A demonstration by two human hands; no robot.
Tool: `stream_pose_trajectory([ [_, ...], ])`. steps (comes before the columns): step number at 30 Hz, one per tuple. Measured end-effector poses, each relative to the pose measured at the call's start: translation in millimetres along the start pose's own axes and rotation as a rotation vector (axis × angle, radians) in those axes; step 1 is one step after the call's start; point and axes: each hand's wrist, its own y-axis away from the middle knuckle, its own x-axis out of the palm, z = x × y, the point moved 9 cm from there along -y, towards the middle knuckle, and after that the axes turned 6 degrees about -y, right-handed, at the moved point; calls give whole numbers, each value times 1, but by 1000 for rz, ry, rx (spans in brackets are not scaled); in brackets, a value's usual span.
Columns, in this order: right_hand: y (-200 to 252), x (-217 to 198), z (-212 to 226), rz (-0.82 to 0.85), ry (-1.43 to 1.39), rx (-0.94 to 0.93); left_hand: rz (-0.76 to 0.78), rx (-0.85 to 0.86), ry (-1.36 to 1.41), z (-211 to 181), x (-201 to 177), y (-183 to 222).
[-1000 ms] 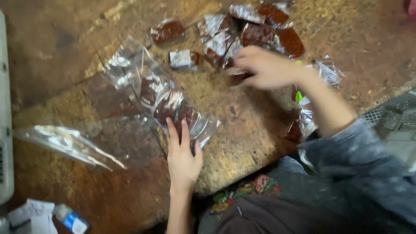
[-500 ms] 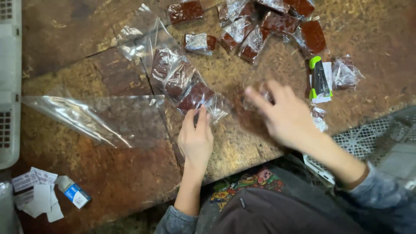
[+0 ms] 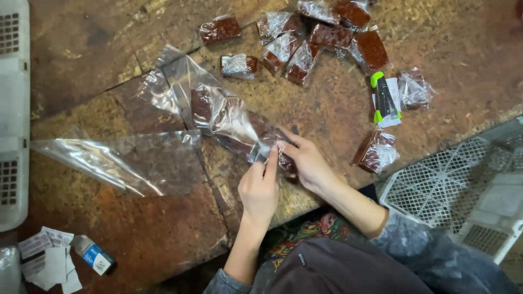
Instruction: The person places individually wrapped brown food items into a larger plastic bag and then staples a label to the bag.
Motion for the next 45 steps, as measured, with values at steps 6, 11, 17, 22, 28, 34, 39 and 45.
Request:
stream_pose_trajectory([
  [6,41,24,-5,-147,-949,618,6,-96,60,4,2,8],
  [11,22,11,-36,-82,-256,-57,-2,-172,226,8,1,8],
  [17,-19,33,-27,105,558,-38,56,-126,164,10,21,21],
  [22,-4,57,81,887,921,-156,192,-217,129,37,4,17],
  [28,-119,-13,133,495,1570,-607,82,-38,193,33,-21,-53],
  [34,-88,-17,111,343,1567,-873,546,10,49,87,124,-161],
  [39,-97,-48,128,33,1128,-710,914,-119,-1,115,176,-190],
  [45,-100,-19,74,140,1389,-708,635,-148,114,140,191,-240],
])
